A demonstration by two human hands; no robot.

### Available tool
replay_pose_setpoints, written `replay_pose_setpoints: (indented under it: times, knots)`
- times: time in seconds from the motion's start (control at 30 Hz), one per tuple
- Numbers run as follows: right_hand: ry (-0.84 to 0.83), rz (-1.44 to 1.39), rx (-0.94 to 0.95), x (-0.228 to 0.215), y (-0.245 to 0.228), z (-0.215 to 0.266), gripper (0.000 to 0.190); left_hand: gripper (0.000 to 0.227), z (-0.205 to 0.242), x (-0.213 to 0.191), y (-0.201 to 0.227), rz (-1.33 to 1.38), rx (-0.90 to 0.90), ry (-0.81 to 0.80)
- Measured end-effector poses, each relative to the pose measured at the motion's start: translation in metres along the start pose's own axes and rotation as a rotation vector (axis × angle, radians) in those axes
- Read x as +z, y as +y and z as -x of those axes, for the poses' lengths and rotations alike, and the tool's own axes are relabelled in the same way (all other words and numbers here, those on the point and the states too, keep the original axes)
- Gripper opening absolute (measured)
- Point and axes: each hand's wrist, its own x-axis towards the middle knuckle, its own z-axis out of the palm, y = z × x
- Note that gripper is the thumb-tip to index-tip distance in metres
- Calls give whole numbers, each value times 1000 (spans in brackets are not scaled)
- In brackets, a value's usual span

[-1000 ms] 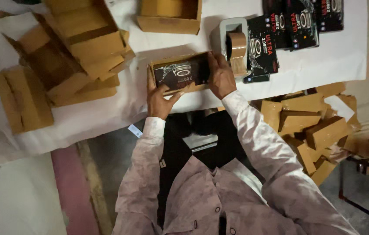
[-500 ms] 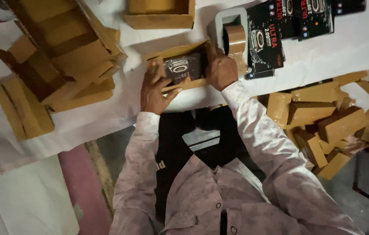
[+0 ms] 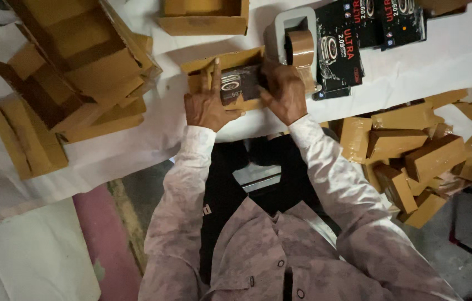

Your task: The person places small black packages into open cardboard boxes, closes the flaps, and seals them with packing tape using a handheld dispenser. The sealed boxes are then moved to a pile on the right side of the table.

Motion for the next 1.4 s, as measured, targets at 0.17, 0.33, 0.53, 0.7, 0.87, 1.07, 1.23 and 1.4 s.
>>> replay_pose_setpoints:
  times: [0.17,0.33,0.53,0.7,0.87,1.07,1.23,1.4]
  knots:
    - [-110,-114,-163,-18,-12,5,23,151,11,6,4,13,66,178]
    - [-74,-99,-141,-17,-22,21,40,150,12,8,10,-45,80,234]
    - [69,-9,64,13,-13,19,53,98,0,27,21,-47,192,-135]
    - [62,149,248,41,-5,-12,43,43,-8,31,13,59,407,44]
    - [190,-59,128,31,-16,-13,24,47,-20,20,10,56,321,-77]
    - [144,92,88,5,-19,-14,16,30,-13,18,9,32,423,-168]
    - [237,172,210,7,-22,-21,24,7,-7,17,12,3,603,29]
    - [241,157,58,1,-35,9,15,21,-14,5,18,-131,573,-243]
